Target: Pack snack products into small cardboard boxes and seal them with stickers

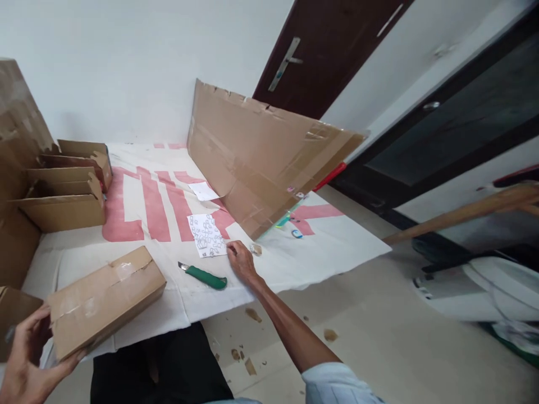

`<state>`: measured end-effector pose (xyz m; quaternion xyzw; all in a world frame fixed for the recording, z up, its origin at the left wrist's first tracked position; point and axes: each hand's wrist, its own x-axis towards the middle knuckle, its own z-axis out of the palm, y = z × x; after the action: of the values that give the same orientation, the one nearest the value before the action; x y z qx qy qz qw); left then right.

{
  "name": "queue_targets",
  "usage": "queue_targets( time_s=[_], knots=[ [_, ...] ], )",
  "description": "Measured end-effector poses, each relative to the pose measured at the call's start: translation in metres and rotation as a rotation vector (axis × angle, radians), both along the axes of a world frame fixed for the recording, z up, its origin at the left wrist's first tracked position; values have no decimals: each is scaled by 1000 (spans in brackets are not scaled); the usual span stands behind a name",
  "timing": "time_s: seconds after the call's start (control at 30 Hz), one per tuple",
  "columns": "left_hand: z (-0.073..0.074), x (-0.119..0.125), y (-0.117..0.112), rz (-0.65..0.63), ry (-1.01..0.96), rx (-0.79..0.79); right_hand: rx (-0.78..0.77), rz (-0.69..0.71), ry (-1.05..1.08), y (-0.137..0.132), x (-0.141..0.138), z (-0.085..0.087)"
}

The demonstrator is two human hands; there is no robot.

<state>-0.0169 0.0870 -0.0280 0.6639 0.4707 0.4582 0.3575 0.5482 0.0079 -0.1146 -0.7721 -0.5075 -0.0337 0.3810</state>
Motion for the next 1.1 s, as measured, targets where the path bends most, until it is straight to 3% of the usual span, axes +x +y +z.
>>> queue_targets(
  time_s=[0.23, 0.37, 0.57, 0.73, 0.87, 0.97, 1.03, 1.1],
  knots=[
    [23, 6, -19, -136, 97, -47, 70, -17, 56, -16, -17, 2],
    [35, 9, -27, -178, 89, -92, 99, 22, 44, -19, -38, 12],
    [41, 8, -33, -202, 95, -136, -203, 343, -103, -32, -90, 31],
    [47, 14, -34, -179, 30, -158, -220, 384, -256, -47, -108, 20],
    [48, 20, -36, -190, -13, -164, -221, 381, -230, -50, -107, 14],
    [47, 22, -38, -191, -40, -171, -157, 335, -91, -42, -115, 37],
    [46, 23, -40, -184, -52, -173, -92, 356, 55, -32, -129, 69],
    [46, 24, -41, -179, -53, -170, -94, 460, 199, -19, -148, 109]
  ],
)
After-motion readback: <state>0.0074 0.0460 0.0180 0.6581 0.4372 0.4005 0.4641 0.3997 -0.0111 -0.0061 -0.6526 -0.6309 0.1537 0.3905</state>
